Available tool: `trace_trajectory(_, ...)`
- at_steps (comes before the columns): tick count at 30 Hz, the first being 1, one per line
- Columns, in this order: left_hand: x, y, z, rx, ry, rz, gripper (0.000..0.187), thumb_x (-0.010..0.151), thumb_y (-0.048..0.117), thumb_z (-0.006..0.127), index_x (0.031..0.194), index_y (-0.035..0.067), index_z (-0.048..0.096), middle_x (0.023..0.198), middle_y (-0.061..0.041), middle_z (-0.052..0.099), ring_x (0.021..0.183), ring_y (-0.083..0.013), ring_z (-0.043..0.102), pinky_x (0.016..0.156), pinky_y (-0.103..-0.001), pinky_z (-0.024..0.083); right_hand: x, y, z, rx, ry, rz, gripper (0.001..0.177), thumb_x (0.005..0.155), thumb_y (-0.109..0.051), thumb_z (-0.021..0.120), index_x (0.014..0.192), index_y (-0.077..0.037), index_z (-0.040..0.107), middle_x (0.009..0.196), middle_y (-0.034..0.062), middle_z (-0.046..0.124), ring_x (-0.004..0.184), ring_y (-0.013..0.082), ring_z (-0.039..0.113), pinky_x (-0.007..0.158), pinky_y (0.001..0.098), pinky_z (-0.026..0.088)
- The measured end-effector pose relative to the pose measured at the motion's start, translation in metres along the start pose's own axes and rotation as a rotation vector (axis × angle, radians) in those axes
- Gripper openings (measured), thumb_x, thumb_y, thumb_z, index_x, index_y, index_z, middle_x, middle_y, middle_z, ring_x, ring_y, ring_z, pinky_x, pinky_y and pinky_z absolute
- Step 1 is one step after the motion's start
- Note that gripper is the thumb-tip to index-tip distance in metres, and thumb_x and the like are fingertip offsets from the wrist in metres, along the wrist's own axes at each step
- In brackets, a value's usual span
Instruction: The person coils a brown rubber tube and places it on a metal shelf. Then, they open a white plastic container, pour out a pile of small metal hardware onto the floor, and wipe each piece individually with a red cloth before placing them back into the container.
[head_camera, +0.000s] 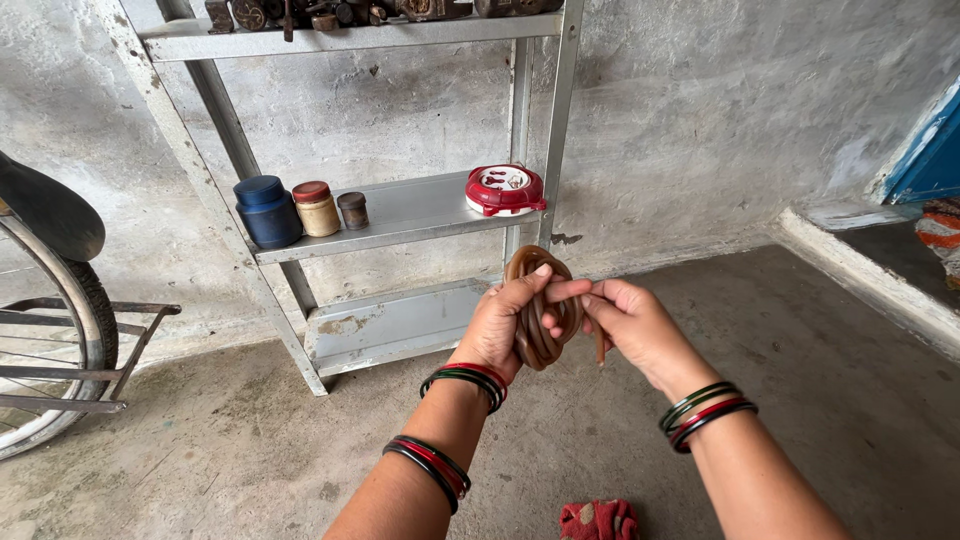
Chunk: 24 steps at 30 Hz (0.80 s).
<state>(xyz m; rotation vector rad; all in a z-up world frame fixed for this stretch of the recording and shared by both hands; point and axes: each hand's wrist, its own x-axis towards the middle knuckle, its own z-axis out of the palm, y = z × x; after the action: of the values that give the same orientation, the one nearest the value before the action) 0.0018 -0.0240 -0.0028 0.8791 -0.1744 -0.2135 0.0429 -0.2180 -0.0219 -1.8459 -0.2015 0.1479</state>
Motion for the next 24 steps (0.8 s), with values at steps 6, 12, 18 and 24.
trace_trajectory(6, -0.008, 0.013, 0.016, 0.260, -0.007, 0.039, 0.042, 0.095, 0.038, 0.065, 0.120, 0.005, 0.062, 0.109, -0.013, 0.079, 0.062, -0.0093, 0.063, 0.069, -0.029, 0.059, -0.017, -0.022, -0.013, 0.302, -0.094, 0.120, 0.023, 0.097, -0.017, 0.062, 0.112, -0.005, 0.075, 0.083, 0.0050, 0.071, 0.073, 0.0158, 0.064, 0.065, 0.0312, 0.052)
trace_trajectory(12, -0.010, 0.014, 0.013, 0.174, -0.027, 0.020, 0.041, 0.094, 0.032, 0.064, 0.123, 0.003, 0.061, 0.111, -0.013, 0.079, 0.061, -0.0080, 0.062, 0.071, -0.031, 0.060, -0.015, -0.014, -0.021, 0.433, -0.136, 0.186, 0.022, 0.092, -0.019, 0.068, 0.108, -0.006, 0.076, 0.086, 0.0048, 0.074, 0.076, 0.0153, 0.067, 0.067, 0.0305, 0.053)
trace_trajectory(18, -0.014, 0.020, 0.009, -0.128, -0.201, -0.046, 0.041, 0.099, 0.034, 0.061, 0.119, -0.001, 0.070, 0.113, -0.011, 0.078, 0.059, -0.0037, 0.058, 0.074, -0.028, 0.059, -0.005, 0.004, -0.023, 0.541, -0.209, 0.060, 0.042, 0.089, -0.033, 0.078, 0.122, -0.008, 0.071, 0.101, 0.0021, 0.068, 0.092, 0.0163, 0.061, 0.078, 0.0324, 0.048)
trace_trajectory(24, -0.011, 0.019, 0.001, -0.318, -0.160, -0.076, 0.032, 0.096, 0.031, 0.064, 0.104, 0.001, 0.073, 0.088, -0.006, 0.076, 0.058, -0.0073, 0.061, 0.071, -0.032, 0.061, -0.036, -0.041, 0.014, 0.739, -0.315, -0.015, 0.062, 0.075, -0.045, 0.081, 0.122, -0.007, 0.069, 0.117, 0.0078, 0.073, 0.116, 0.0214, 0.066, 0.104, 0.0418, 0.052)
